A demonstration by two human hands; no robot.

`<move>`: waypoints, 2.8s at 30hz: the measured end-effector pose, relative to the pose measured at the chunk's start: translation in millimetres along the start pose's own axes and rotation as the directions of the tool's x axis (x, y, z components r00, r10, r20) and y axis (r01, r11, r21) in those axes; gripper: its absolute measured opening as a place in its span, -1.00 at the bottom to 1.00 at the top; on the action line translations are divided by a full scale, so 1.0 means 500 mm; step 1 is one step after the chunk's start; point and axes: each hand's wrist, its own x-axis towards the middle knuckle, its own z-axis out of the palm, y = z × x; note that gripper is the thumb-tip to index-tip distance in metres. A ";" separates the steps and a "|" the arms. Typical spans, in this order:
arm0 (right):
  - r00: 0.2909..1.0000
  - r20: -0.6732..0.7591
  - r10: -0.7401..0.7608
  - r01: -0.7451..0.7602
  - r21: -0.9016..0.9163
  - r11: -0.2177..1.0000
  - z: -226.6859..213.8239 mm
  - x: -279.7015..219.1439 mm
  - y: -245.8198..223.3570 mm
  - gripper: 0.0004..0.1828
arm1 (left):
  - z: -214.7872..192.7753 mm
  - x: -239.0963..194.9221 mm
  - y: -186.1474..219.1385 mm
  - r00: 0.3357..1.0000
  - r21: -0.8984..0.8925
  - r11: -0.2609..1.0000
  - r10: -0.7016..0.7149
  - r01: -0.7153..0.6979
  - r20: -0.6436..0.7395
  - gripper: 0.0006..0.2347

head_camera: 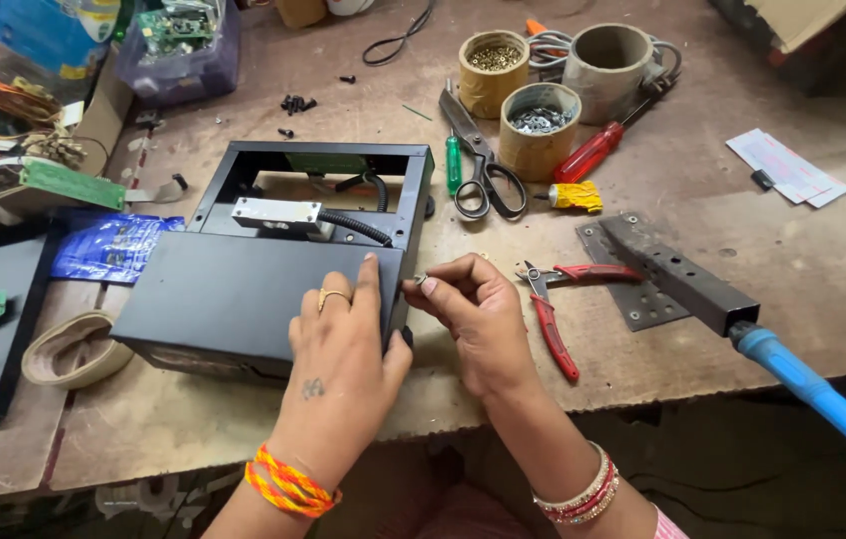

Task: The person works on a black electronic enclosure with a red digital display and keypad on a workbench. They peel a protective film from a panel, press buttons to test the display, flip and reposition the enclosure, then use a red screwdriver to fasten the side and adjust an internal circuit board.

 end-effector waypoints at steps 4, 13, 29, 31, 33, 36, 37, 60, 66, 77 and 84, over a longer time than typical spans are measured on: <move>1.000 0.011 -0.019 0.020 -0.150 0.988 0.000 -0.008 -0.009 -0.91 | 0.007 -0.004 -0.001 1.000 -0.047 0.999 0.008 -0.008 -0.008 -0.37; 0.995 0.057 -0.080 0.098 -0.513 0.853 0.015 -0.018 -0.015 -0.91 | 0.011 -0.009 -0.002 0.999 -0.097 0.995 0.013 -0.017 -0.042 -0.39; 0.995 0.056 -0.084 0.101 -0.546 0.832 0.033 -0.024 -0.029 -0.86 | 0.006 -0.009 -0.001 0.997 -0.160 0.987 -0.002 -0.010 -0.072 -0.42; 0.995 0.049 -0.083 0.096 -0.557 0.825 0.036 -0.023 -0.030 -0.86 | 0.007 -0.010 -0.003 0.996 -0.162 0.987 0.000 -0.014 -0.085 -0.41; 0.996 0.040 -0.076 0.085 -0.570 0.817 0.037 -0.023 -0.029 -0.85 | 0.011 -0.011 -0.006 0.996 -0.166 0.986 -0.003 -0.013 -0.094 -0.41; 0.997 0.040 -0.073 0.083 -0.584 0.808 0.036 -0.024 -0.024 -0.84 | 0.019 -0.013 -0.011 0.992 -0.156 0.987 0.009 -0.029 -0.123 -0.42; 0.996 0.043 -0.081 0.090 -0.602 0.793 0.036 -0.024 -0.024 -0.83 | 0.020 -0.012 -0.012 0.993 -0.162 0.987 0.004 -0.023 -0.114 -0.42; 0.851 0.418 -0.316 0.473 -0.873 0.119 0.064 -0.042 -0.042 -0.76 | 0.012 -0.013 -0.014 0.994 -0.203 0.979 0.002 -0.024 -0.109 -0.44; 0.955 0.283 -0.091 0.295 -0.940 0.174 0.036 -0.001 -0.038 -0.74 | 0.017 -0.014 -0.013 0.996 -0.185 0.983 -0.003 -0.015 -0.093 -0.44; 0.770 0.571 -0.283 0.590 -0.807 -0.021 0.070 -0.036 -0.058 -0.77 | 0.028 -0.014 -0.018 0.989 -0.170 0.985 0.004 -0.030 -0.147 -0.47; 0.989 0.140 0.048 0.097 -0.859 0.503 -0.001 0.017 -0.008 -0.65 | 0.014 -0.016 -0.018 0.993 -0.196 0.980 0.003 -0.026 -0.114 -0.45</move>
